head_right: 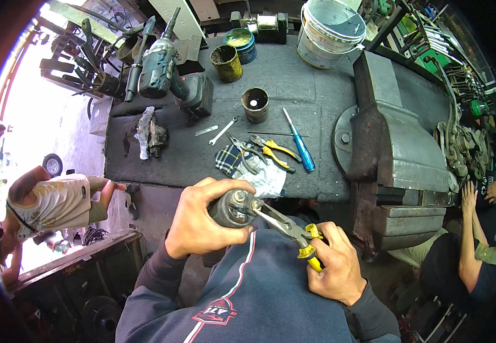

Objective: The person uses pliers to manipulate a small metal component held in their left hand. They repeatedly squeeze and adjust the part while standing at a workbench in a workshop.

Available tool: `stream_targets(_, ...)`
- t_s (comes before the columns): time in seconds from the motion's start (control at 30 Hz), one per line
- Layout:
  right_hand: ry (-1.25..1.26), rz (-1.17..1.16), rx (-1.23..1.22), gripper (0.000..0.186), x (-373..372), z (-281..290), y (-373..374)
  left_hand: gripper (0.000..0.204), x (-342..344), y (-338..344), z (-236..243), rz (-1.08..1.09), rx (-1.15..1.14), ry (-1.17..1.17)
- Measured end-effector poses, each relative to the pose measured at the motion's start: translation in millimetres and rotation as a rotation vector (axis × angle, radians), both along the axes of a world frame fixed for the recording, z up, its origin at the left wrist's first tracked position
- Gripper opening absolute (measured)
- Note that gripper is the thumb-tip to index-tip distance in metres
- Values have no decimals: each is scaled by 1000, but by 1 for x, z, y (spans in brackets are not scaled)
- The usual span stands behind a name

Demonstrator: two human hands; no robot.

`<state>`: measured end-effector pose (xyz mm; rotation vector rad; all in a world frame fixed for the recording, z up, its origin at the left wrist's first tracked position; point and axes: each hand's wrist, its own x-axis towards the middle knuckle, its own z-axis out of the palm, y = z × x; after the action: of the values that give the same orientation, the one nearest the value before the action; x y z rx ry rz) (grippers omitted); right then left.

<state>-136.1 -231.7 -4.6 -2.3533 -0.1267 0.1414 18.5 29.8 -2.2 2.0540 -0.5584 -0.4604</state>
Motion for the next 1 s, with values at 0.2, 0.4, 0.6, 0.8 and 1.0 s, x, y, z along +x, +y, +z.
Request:
stream_targets(0.2, -25, 55, 49, 32, 6, 2, -2, 55, 14, 12, 1, -109, -94, 244)
stream_targets(0.4, -15, 64, 83, 29, 9, 0, -2, 56, 32, 17, 2, -277, -120, 444)
stream_targets(0.6, 16, 87, 114, 29, 12, 0, -2, 60, 40, 21, -8, -370, -146, 552)
stream_targets(0.8, 16, 129, 140, 29, 14, -6, -2, 66, 49, 22, -15, -468, -158, 680)
stream_targets(1.0, 44, 146, 152, 31, 16, -6, -2, 72, 54, 22, -28, -544, -162, 759)
